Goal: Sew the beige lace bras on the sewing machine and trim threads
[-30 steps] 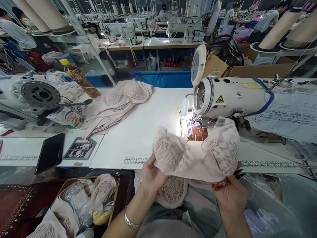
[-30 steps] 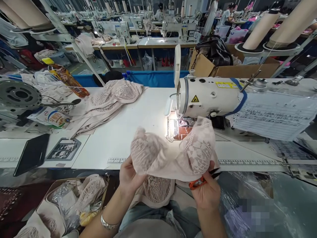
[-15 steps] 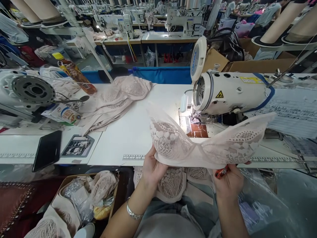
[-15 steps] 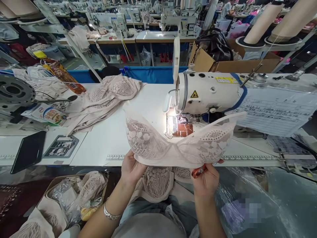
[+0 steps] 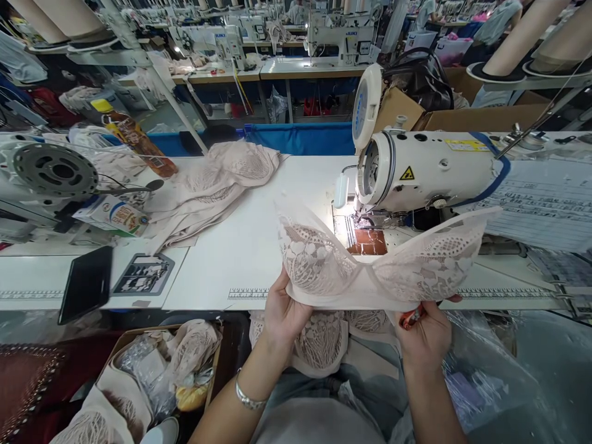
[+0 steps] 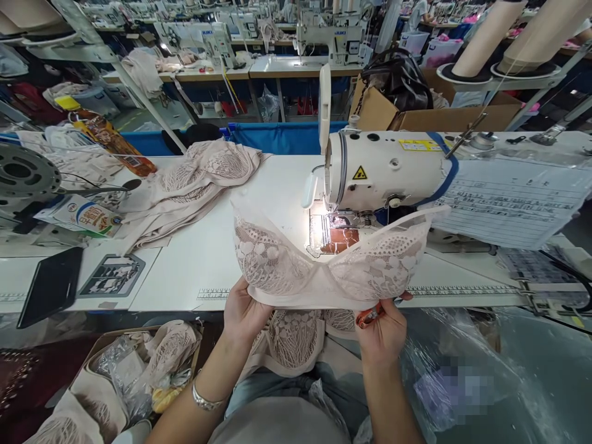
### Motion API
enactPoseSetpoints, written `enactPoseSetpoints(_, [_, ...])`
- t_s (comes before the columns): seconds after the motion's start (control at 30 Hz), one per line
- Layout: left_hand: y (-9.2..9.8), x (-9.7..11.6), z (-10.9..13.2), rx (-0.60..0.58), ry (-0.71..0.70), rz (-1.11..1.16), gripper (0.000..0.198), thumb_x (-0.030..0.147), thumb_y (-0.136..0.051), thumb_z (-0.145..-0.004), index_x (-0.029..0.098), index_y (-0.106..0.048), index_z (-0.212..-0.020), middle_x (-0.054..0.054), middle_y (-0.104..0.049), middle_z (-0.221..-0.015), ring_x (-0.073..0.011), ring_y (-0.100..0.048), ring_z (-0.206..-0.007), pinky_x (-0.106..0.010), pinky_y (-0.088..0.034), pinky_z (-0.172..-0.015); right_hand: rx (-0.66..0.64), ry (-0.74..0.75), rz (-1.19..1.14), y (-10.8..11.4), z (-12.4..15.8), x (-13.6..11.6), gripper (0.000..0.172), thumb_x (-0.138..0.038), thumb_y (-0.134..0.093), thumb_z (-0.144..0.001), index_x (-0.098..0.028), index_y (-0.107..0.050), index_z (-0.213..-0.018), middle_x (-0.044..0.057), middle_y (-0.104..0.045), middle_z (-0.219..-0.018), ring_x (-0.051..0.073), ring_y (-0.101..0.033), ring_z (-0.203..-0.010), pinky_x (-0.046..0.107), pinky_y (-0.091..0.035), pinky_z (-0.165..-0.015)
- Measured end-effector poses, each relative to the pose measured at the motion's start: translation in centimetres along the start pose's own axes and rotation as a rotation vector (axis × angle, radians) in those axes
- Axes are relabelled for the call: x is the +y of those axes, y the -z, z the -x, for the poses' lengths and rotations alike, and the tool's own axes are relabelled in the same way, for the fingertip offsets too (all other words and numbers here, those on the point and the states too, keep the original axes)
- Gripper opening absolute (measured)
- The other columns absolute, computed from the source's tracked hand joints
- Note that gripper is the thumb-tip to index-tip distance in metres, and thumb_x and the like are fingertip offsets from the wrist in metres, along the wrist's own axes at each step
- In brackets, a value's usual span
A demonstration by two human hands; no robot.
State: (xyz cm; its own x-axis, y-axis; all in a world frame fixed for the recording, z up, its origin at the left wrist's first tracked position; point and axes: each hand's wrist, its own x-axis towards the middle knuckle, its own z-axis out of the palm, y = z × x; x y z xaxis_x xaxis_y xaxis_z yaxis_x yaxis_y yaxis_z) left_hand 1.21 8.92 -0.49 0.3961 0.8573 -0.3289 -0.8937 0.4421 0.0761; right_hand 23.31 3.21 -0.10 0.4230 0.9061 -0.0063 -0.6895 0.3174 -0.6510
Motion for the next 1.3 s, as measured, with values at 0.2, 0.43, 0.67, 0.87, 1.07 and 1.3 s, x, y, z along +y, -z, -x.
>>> enactPoseSetpoints(0.2, [0.0,0.0,0.0,-0.016,0.019,0.024,0.052,0.034,-0.023,-0.11,0.012,-0.043,-0.152,-0.012,-0.072,-0.123,-0.0177,-0.069,-0.115,-0.029,-0.038,-0.118,0.085,-0.044,-0.106,0.2,0.0,0.3,0.03,-0.014,-0.089,-0.069,-0.039,-0.072,-0.066,-0.013,-0.07,-0.061,0.013,-0.07,-0.058,0.027,-0.066,-0.072])
enactPoseSetpoints(0.43, [0.1,0.0,-0.2,-0.052,0.04,0.057,0.055,0.036,-0.02,-0.11,0.01,-0.046,-0.15,-0.013,-0.072,-0.122,-0.0179,-0.069,-0.115,-0.028,-0.039,-0.117,0.264,-0.143,-0.367,0.5,0.1,0.5,0.036,0.002,-0.085,-0.061,-0.03,-0.069,-0.063,-0.012,-0.069,-0.062,0.011,-0.07,-0.058,0.029,-0.066,-0.078])
enactPoseSetpoints(0.67, [0.5,0.0,-0.3,-0.054,0.04,0.047,0.054,0.036,-0.02,-0.11,0.01,-0.049,-0.148,-0.013,-0.072,-0.123,-0.0179,-0.069,-0.115,-0.029,-0.037,-0.118,0.333,-0.169,-0.394,0.8,0.0,0.5,0.039,0.008,-0.075,-0.066,-0.03,-0.067,-0.061,-0.012,-0.07,-0.064,0.011,-0.071,-0.06,0.031,-0.066,-0.076])
enactPoseSetpoints(0.87, [0.5,0.1,-0.2,-0.048,0.036,0.053,0.055,0.035,-0.019,-0.11,0.011,-0.049,-0.148,-0.013,-0.071,-0.123,-0.018,-0.068,-0.117,-0.03,-0.035,-0.12,0.329,-0.159,-0.387,1.1,0.0,0.6,0.041,0.01,-0.073,-0.064,-0.03,-0.067,-0.061,-0.012,-0.069,-0.063,0.011,-0.07,-0.059,0.03,-0.065,-0.078])
enactPoseSetpoints(1.07, [0.8,0.2,-0.3,-0.063,0.05,0.045,0.055,0.036,-0.019,-0.109,0.011,-0.045,-0.151,-0.013,-0.071,-0.124,-0.0182,-0.067,-0.118,-0.03,-0.035,-0.12,0.291,-0.138,-0.378,1.3,0.1,0.7,0.041,0.011,-0.073,-0.065,-0.029,-0.066,-0.06,-0.012,-0.067,-0.059,0.011,-0.07,-0.058,0.031,-0.066,-0.079])
enactPoseSetpoints(1.3, [0.9,0.3,-0.4,-0.055,0.039,0.069,0.055,0.037,-0.021,-0.109,0.01,-0.039,-0.154,-0.014,-0.071,-0.124,-0.0183,-0.068,-0.116,-0.028,-0.041,-0.115,0.243,-0.114,-0.339,1.9,0.1,0.9,0.037,0.006,-0.072,-0.068,-0.03,-0.067,-0.061,-0.012,-0.071,-0.065,0.012,-0.073,-0.065,0.03,-0.066,-0.079])
